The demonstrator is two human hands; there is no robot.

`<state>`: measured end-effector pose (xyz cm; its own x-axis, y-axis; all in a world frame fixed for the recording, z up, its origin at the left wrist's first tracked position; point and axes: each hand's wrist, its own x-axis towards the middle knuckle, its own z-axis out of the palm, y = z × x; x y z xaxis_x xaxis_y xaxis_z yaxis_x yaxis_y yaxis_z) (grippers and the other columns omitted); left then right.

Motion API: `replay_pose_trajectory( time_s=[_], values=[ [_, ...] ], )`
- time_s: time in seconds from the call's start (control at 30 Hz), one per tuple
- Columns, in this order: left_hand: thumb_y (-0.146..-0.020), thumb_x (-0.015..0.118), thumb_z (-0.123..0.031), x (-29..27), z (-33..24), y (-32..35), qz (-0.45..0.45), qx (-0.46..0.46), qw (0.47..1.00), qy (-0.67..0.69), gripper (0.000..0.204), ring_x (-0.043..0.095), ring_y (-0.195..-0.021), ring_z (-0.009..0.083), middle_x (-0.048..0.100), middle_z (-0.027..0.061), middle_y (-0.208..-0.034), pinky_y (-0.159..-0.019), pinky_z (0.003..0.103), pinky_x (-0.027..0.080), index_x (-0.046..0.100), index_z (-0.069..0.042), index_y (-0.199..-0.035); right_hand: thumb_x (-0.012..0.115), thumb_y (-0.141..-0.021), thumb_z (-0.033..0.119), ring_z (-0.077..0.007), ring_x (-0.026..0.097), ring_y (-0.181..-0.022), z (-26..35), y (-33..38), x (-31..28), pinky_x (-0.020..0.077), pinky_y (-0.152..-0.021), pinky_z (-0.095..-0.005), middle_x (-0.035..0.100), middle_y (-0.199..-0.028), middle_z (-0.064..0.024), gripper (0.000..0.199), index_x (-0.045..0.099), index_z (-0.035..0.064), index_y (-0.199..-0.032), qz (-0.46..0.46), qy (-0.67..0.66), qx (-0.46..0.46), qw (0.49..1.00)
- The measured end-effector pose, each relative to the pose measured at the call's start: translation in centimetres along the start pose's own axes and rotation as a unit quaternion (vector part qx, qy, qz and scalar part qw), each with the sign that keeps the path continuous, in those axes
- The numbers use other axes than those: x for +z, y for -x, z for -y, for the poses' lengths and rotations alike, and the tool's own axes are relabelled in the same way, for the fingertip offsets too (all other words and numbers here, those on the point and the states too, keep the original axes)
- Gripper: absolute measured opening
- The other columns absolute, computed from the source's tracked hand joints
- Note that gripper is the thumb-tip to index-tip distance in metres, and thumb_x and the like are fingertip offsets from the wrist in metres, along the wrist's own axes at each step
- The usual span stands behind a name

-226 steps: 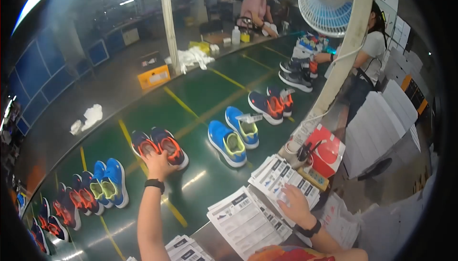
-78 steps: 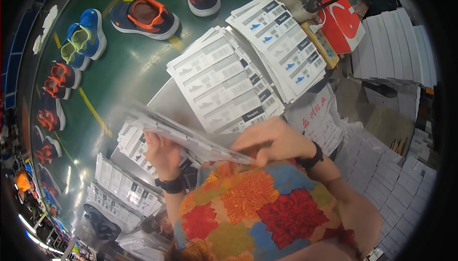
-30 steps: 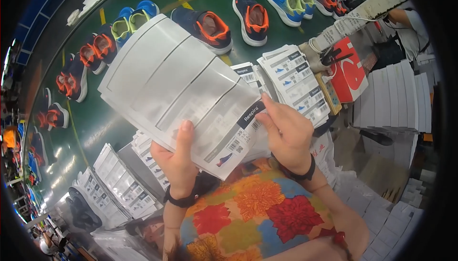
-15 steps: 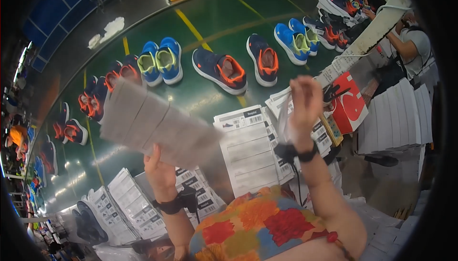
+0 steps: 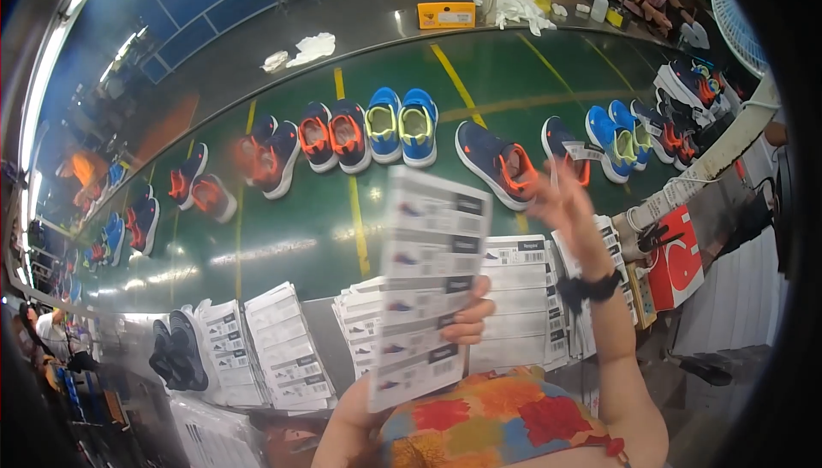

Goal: Inspecting pairs of shoes and matching them with correct size and model labels before further packaging.

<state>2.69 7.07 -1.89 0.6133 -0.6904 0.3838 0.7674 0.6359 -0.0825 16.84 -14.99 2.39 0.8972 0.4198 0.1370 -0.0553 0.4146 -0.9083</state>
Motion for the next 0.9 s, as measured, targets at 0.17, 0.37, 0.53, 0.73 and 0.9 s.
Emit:
replay_pose_trajectory(
  time_s=[0.17,0.37,0.53,0.73,0.9],
  values=[
    [-0.092,0.061,-0.03,-0.6,-0.1,-2.7,-0.365,-0.114,0.768,-0.514,0.034,0.058,-0.082,0.0164,0.059,0.0097,-0.096,-0.073,0.031,0.05,0.055,-0.002,-0.111,0.067,-0.09,0.019,-0.0166,0.062,-0.101,-2.9,5.3,0.3,0.0498,-0.091,-0.0324,0.062,-0.117,-0.0091,0.056,0.041,-0.0001,-0.136,0.098,-0.17,0.144,0.97],
    [-0.07,0.079,-0.032,0.6,-18.9,4.4,-0.399,0.081,-0.069,-0.911,0.08,0.027,-0.131,0.0583,0.024,0.0399,-0.143,-0.102,0.06,0.034,0.043,-0.013,-0.138,0.07,-0.082,0.01,-0.0282,0.062,-0.105,-4.6,7.4,-5.2,0.0481,-0.092,-0.037,0.064,-0.115,-0.0141,0.049,0.05,-0.0018,-0.125,-0.067,0.352,0.147,0.922],
    [-0.064,0.07,-0.068,1.4,-33.0,3.9,-0.505,-0.122,-0.101,-0.848,0.077,0.012,-0.138,0.0558,0.029,0.0354,-0.144,-0.093,0.084,0.009,0.062,-0.022,-0.125,0.074,-0.069,0.003,-0.0374,0.048,-0.121,-2.9,7.6,-3.7,0.0362,-0.103,-0.0385,0.049,-0.13,-0.0223,0.08,0.038,-0.0003,-0.141,-0.081,0.765,-0.053,0.636],
    [-0.054,0.07,-0.07,3.0,-34.3,7.2,-0.469,-0.079,-0.096,-0.875,0.072,0.055,-0.109,0.0378,0.061,0.0216,-0.108,-0.101,0.064,0.028,0.073,-0.017,-0.104,0.07,-0.073,0.0,-0.0356,0.047,-0.117,-2.8,-9.5,7.3,0.0367,-0.103,-0.0397,0.049,-0.127,-0.0199,0.078,0.036,0.0023,-0.143,0.081,0.682,-0.083,0.722],
    [-0.051,0.072,-0.069,5.8,-33.4,13.8,-0.457,-0.122,-0.163,-0.866,0.071,0.055,-0.109,0.0335,0.062,0.0171,-0.105,-0.106,0.063,0.023,0.075,-0.017,-0.1,0.076,-0.076,0.028,-0.0375,0.056,-0.097,-11.4,-21.5,7.5,0.0461,-0.086,-0.0434,0.063,-0.1,-0.0191,0.082,0.035,0.0085,-0.145,0.2,0.767,-0.109,0.6]
  ],
)
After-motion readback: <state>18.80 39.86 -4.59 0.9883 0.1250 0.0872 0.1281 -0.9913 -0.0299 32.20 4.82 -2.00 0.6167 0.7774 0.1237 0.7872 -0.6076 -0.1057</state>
